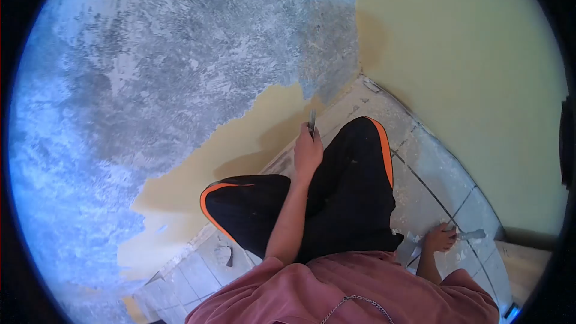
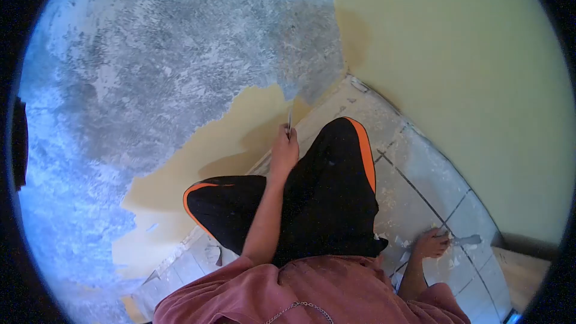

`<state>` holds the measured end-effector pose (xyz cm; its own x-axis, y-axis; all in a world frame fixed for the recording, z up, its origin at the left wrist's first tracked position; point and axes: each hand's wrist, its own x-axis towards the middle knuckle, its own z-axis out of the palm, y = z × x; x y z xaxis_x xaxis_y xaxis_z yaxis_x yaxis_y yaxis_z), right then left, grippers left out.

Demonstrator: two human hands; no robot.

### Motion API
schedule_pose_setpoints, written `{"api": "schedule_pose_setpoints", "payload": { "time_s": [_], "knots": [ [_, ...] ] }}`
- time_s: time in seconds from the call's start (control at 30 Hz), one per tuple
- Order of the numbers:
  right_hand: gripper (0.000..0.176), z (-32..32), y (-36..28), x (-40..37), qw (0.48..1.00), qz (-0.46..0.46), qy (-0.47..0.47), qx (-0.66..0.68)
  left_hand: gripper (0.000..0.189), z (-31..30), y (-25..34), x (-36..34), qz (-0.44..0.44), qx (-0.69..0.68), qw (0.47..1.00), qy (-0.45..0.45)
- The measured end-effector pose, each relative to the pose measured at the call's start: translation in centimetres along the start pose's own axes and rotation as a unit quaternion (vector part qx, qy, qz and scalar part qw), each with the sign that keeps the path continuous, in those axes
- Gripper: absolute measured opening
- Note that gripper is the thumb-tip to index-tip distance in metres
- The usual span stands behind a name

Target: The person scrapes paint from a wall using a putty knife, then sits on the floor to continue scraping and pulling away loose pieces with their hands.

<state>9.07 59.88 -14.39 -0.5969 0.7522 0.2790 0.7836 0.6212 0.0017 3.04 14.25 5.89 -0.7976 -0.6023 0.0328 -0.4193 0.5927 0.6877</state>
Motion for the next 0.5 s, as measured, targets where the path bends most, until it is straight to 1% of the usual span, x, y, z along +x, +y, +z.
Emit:
{"api": "schedule_pose_setpoints", "payload": {
  "time_s": [0.03,0.07,0.1,0.13,0.17,0.2,0.23,0.27,0.3,0.33,0.37,0.43,0.47,0.5],
  "knots": [
    [0.053,0.5,0.7,0.2,0.999,-0.031,-0.014,0.027,0.030,1.3,-0.4,-0.7,-0.041,-0.023,0.999,-0.011],
    [0.053,-0.5,0.9,0.1,1.000,-0.026,-0.003,0.015,0.030,2.4,-1.0,-1.4,-0.084,-0.044,0.995,-0.024],
    [0.051,-1.4,0.7,-0.1,0.991,-0.074,-0.044,0.101,0.034,3.3,-2.1,-1.6,-0.077,-0.062,0.992,-0.079],
    [0.050,-2.7,-0.2,-0.4,0.971,-0.127,-0.087,0.184,0.034,3.8,-2.2,-1.7,-0.085,-0.075,0.990,-0.090],
    [0.048,-3.8,-2.1,-1.6,0.962,-0.146,-0.092,0.211,0.036,4.0,-2.1,-1.9,0.006,-0.038,0.997,-0.059],
    [0.046,-3.9,-3.3,-3.2,0.932,-0.197,-0.089,0.292,0.039,4.3,-2.3,-2.6,0.091,-0.001,0.995,-0.032],
    [0.045,-6.2,-6.5,-4.6,0.916,-0.171,-0.174,0.318,0.042,4.4,-2.4,-2.9,0.086,-0.020,0.995,-0.049],
    [0.042,-1.1,-6.8,-5.1,0.874,-0.304,-0.190,0.327,0.045,4.5,-2.4,-2.8,0.085,-0.038,0.994,-0.064],
    [0.042,-8.4,-11.4,-7.0,0.806,-0.223,-0.315,0.448,0.045,4.7,-2.6,-2.9,0.084,-0.041,0.994,-0.053],
    [0.045,-11.5,-15.0,-8.9,0.696,-0.088,-0.444,0.557,0.045,4.8,-2.7,-2.9,0.088,-0.044,0.994,-0.038],
    [0.045,-13.7,-17.2,-9.3,0.705,-0.088,-0.448,0.543,0.045,4.5,-2.6,-3.3,0.074,-0.048,0.995,-0.046],
    [0.055,-17.1,-20.7,-9.1,0.680,-0.169,-0.529,0.479,0.046,3.9,-2.2,-3.1,0.080,-0.043,0.994,-0.057],
    [0.055,-18.0,-21.6,-9.0,0.683,-0.168,-0.531,0.473,0.046,4.0,-2.3,-2.9,0.074,-0.046,0.994,-0.061],
    [0.056,-18.7,-22.3,-8.7,0.669,-0.171,-0.542,0.479,0.047,4.2,-2.4,-2.7,0.076,-0.054,0.994,-0.058]
  ]
}}
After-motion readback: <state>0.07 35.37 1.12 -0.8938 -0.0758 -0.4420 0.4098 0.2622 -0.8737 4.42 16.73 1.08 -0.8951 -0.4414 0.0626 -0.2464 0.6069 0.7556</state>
